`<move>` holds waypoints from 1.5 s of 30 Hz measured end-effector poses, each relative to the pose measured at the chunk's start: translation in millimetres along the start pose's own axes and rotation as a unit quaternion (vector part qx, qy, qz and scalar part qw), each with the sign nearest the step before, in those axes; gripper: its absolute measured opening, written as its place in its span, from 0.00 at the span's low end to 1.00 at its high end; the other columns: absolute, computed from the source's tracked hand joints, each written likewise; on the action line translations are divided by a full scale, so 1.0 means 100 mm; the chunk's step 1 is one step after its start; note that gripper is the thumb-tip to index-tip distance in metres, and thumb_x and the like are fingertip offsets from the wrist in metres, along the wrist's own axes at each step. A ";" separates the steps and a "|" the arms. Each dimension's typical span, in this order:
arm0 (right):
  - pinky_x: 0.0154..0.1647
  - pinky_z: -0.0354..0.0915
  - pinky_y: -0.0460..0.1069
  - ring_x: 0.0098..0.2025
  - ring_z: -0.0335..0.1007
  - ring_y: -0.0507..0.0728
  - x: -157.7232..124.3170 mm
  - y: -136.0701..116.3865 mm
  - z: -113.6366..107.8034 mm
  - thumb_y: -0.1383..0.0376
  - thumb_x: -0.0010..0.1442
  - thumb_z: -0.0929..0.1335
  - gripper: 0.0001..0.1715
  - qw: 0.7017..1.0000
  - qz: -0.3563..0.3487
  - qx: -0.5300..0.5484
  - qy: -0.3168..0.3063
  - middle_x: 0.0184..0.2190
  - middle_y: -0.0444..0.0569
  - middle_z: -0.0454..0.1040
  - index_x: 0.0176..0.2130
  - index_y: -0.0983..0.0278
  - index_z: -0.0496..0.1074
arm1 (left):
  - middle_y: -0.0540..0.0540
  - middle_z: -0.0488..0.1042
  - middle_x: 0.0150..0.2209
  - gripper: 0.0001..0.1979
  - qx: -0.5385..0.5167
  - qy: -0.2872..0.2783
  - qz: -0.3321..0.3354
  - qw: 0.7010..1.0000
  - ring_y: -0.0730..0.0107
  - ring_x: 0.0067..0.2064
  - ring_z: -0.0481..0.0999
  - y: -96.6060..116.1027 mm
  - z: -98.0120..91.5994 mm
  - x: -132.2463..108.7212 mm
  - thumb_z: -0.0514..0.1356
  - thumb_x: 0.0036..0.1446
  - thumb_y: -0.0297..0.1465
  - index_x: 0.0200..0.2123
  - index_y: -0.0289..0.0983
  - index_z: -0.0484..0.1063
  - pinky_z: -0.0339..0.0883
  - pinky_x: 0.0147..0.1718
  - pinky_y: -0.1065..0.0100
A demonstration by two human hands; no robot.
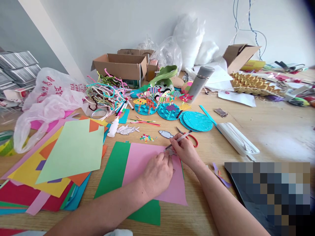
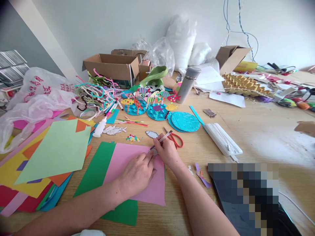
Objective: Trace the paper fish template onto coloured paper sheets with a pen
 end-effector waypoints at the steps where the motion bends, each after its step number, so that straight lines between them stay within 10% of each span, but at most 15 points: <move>1: 0.23 0.55 0.46 0.21 0.60 0.51 0.00 0.00 0.00 0.53 0.62 0.61 0.18 1.000 0.001 -0.004 0.003 0.18 0.42 0.66 0.26 0.60 0.59 | 0.34 0.73 0.46 0.15 0.001 0.008 0.007 1.000 0.56 0.45 0.71 0.00 0.00 0.01 0.54 0.61 0.29 0.48 0.27 0.70 0.69 0.39 0.61; 45: 0.25 0.56 0.47 0.23 0.64 0.53 0.01 -0.03 -0.05 0.57 0.60 0.61 0.15 0.997 -0.027 -0.033 0.058 0.18 0.43 0.66 0.25 0.60 0.58 | 0.38 0.69 0.52 0.12 0.000 0.002 0.026 1.000 0.57 0.52 0.66 -0.06 0.01 0.04 0.53 0.63 0.31 0.47 0.32 0.69 0.60 0.48 0.56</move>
Point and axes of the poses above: each hand's wrist, its own x-axis towards the middle knuckle, its own z-axis out of the palm, y = z × x, the point moved 1 cm from there along x, towards the middle knuckle
